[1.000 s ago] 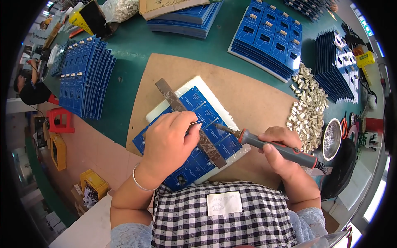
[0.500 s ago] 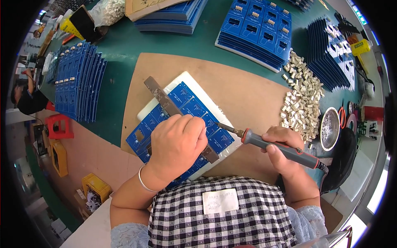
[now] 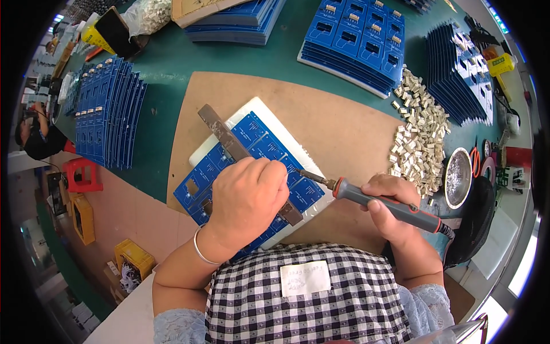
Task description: The person places a circuit board panel onto a base, weighs it down with a metal bar, and solders components using a soldering iron and solder wire. The person then removes the bar, stacks the finished board, and repeats the process with another board.
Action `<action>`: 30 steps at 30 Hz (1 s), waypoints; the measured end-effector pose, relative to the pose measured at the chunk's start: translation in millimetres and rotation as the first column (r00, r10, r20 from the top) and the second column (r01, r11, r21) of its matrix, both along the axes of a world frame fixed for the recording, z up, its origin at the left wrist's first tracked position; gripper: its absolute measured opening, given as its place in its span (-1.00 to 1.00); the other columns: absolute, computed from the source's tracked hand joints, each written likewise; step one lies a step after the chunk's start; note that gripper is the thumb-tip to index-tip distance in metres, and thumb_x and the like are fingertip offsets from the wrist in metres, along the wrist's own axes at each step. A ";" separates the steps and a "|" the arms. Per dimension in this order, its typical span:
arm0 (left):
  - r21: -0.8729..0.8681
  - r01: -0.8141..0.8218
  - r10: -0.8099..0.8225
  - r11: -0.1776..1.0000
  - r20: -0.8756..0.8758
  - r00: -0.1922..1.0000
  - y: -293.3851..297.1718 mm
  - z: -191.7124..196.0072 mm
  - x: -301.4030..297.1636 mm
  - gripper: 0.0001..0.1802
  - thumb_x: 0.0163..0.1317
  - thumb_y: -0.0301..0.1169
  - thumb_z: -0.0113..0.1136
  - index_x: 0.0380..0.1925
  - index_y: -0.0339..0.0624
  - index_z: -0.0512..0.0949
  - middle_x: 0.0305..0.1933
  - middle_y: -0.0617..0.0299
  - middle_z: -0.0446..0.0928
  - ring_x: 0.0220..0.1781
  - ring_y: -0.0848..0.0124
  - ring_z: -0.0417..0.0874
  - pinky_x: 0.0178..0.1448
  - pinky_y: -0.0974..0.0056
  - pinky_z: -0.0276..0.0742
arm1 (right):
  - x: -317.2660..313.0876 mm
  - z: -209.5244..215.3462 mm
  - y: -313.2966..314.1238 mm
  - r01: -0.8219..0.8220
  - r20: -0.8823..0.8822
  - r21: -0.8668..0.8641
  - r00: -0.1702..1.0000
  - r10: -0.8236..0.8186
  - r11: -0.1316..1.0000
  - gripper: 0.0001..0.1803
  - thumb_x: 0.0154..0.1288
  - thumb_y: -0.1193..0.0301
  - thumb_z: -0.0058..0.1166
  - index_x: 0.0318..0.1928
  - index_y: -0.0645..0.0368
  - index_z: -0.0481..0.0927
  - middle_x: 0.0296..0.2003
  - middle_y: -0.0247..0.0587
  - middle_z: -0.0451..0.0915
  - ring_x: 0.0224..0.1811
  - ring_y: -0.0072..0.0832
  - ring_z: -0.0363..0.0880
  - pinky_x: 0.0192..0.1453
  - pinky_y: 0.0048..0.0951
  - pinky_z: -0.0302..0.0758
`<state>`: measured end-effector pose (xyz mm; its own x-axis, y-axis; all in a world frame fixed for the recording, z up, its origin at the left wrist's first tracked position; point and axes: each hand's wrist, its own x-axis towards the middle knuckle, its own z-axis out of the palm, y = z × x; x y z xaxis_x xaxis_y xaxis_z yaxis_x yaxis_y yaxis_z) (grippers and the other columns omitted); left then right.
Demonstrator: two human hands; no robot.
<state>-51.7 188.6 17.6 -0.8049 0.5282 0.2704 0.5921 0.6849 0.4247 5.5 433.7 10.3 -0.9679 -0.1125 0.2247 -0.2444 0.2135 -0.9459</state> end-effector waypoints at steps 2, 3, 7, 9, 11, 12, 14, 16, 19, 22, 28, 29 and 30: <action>-0.007 0.003 -0.003 1.000 0.001 1.000 0.9 -0.4 0.2 -0.79 -0.14 -0.62 0.26 -0.56 -0.14 0.41 -0.58 0.22 0.44 -0.55 0.26 0.48 -0.50 0.27 0.40 | 0.2 -0.3 -0.2 0.005 0.005 0.002 1.000 -0.005 1.000 -0.80 0.12 0.38 0.18 -0.29 0.24 0.57 -0.57 -0.13 0.56 -0.61 -0.37 0.53 -0.53 -0.44 0.43; -0.033 0.000 0.000 0.999 -0.002 1.000 1.1 -0.7 0.2 -0.79 -0.14 -0.62 0.26 -0.55 -0.14 0.42 -0.58 0.23 0.44 -0.53 0.26 0.49 -0.49 0.27 0.40 | 0.2 -0.3 -0.2 0.006 0.003 0.002 1.000 -0.006 1.000 -0.80 0.12 0.38 0.18 -0.29 0.24 0.57 -0.57 -0.13 0.56 -0.61 -0.37 0.54 -0.53 -0.44 0.43; -0.011 -0.020 0.020 1.000 -0.039 0.999 1.8 3.0 0.8 -0.81 -0.11 -0.60 0.26 -0.50 -0.13 0.47 -0.49 0.29 0.53 -0.37 0.29 0.51 -0.34 0.25 0.42 | -0.6 -0.6 -0.1 0.004 0.000 -0.005 1.000 -0.004 1.000 -0.81 0.12 0.39 0.18 -0.29 0.24 0.57 -0.56 -0.12 0.57 -0.61 -0.37 0.54 -0.52 -0.44 0.43; -0.009 0.038 -0.039 0.999 -0.061 0.997 -0.7 8.2 1.2 -0.82 -0.09 -0.57 0.27 -0.46 -0.13 0.50 -0.43 0.31 0.56 -0.29 0.30 0.51 -0.22 0.22 0.38 | -1.4 0.5 0.8 -0.002 0.001 0.003 1.000 0.002 1.000 -0.81 0.12 0.39 0.18 -0.29 0.24 0.57 -0.56 -0.12 0.57 -0.61 -0.37 0.55 -0.52 -0.44 0.44; -0.009 0.096 -0.096 0.995 -0.084 0.992 -3.7 8.4 3.9 -0.82 -0.07 -0.55 0.27 -0.42 -0.13 0.52 -0.37 0.32 0.60 -0.22 0.31 0.50 -0.11 0.19 0.35 | -1.6 1.0 1.1 -0.008 0.002 0.011 1.000 0.008 1.000 -0.81 0.12 0.39 0.18 -0.29 0.24 0.58 -0.56 -0.12 0.57 -0.60 -0.37 0.55 -0.52 -0.44 0.44; -0.047 0.090 -0.093 0.995 -0.060 0.994 -5.3 5.9 6.9 -0.82 -0.05 -0.53 0.27 -0.38 -0.13 0.53 -0.32 0.32 0.62 -0.18 0.32 0.50 -0.05 0.16 0.29 | -1.6 1.0 1.0 -0.007 0.010 0.011 1.000 0.007 1.000 -0.80 0.12 0.39 0.18 -0.28 0.24 0.58 -0.56 -0.12 0.57 -0.60 -0.36 0.55 -0.51 -0.44 0.44; -0.085 0.085 -0.089 0.993 -0.038 0.995 -6.3 4.5 9.4 -0.80 -0.03 -0.50 0.27 -0.35 -0.14 0.54 -0.27 0.31 0.63 -0.15 0.32 0.49 0.02 0.13 0.23 | -2.0 1.2 0.5 -0.007 0.017 0.009 1.000 0.006 1.000 -0.80 0.12 0.38 0.17 -0.28 0.24 0.58 -0.55 -0.12 0.57 -0.60 -0.35 0.56 -0.51 -0.43 0.45; -0.118 0.121 -0.128 0.986 -0.054 0.990 -6.4 4.7 10.4 -0.78 -0.02 -0.50 0.27 -0.30 -0.15 0.54 -0.26 0.30 0.64 -0.13 0.31 0.50 0.03 0.12 0.22 | -3.1 1.6 -0.2 -0.010 0.024 0.019 1.000 0.009 1.000 -0.80 0.12 0.38 0.17 -0.27 0.24 0.58 -0.55 -0.12 0.58 -0.58 -0.34 0.57 -0.50 -0.42 0.45; -0.109 0.130 -0.135 0.986 -0.039 0.990 -5.9 2.5 11.0 -0.78 -0.01 -0.50 0.26 -0.30 -0.16 0.54 -0.24 0.29 0.64 -0.12 0.30 0.50 0.03 0.12 0.23 | -3.6 0.1 -1.1 0.001 0.043 0.007 0.999 -0.002 1.000 -0.79 0.11 0.37 0.17 -0.28 0.24 0.59 -0.54 -0.13 0.59 -0.57 -0.35 0.58 -0.48 -0.43 0.46; -0.108 0.129 -0.133 0.986 -0.024 0.991 -6.0 2.6 11.6 -0.79 0.01 -0.49 0.25 -0.29 -0.16 0.54 -0.26 0.29 0.63 -0.11 0.30 0.50 0.04 0.11 0.23 | -5.6 3.9 -2.1 -0.001 0.065 0.048 0.998 -0.002 0.999 -0.79 0.10 0.35 0.18 -0.30 0.23 0.61 -0.53 -0.13 0.59 -0.56 -0.35 0.58 -0.47 -0.43 0.47; -0.116 0.123 -0.127 0.986 -0.027 0.992 -6.4 3.0 13.0 -0.80 0.03 -0.48 0.23 -0.29 -0.18 0.53 -0.26 0.26 0.63 -0.11 0.30 0.50 0.06 0.11 0.23 | -9.1 6.1 -0.3 -0.019 0.066 0.045 0.998 0.016 0.999 -0.78 0.09 0.34 0.18 -0.31 0.23 0.63 -0.54 -0.14 0.58 -0.55 -0.35 0.58 -0.46 -0.43 0.47; -0.115 0.125 -0.129 0.986 -0.028 0.991 -6.1 3.1 13.1 -0.80 0.03 -0.48 0.23 -0.29 -0.18 0.53 -0.26 0.26 0.63 -0.11 0.30 0.50 0.06 0.11 0.23 | -7.5 7.0 1.5 -0.017 0.066 0.046 0.998 0.014 0.999 -0.78 0.09 0.34 0.18 -0.31 0.23 0.63 -0.54 -0.14 0.58 -0.55 -0.35 0.58 -0.46 -0.43 0.47; -0.117 0.127 -0.131 0.985 -0.031 0.991 -6.0 3.0 13.0 -0.80 0.03 -0.49 0.23 -0.29 -0.18 0.53 -0.25 0.25 0.63 -0.11 0.30 0.50 0.06 0.11 0.23 | -5.3 7.9 3.3 -0.015 0.089 0.047 0.996 0.010 0.999 -0.78 0.08 0.35 0.19 -0.31 0.23 0.63 -0.54 -0.13 0.58 -0.56 -0.35 0.58 -0.47 -0.43 0.47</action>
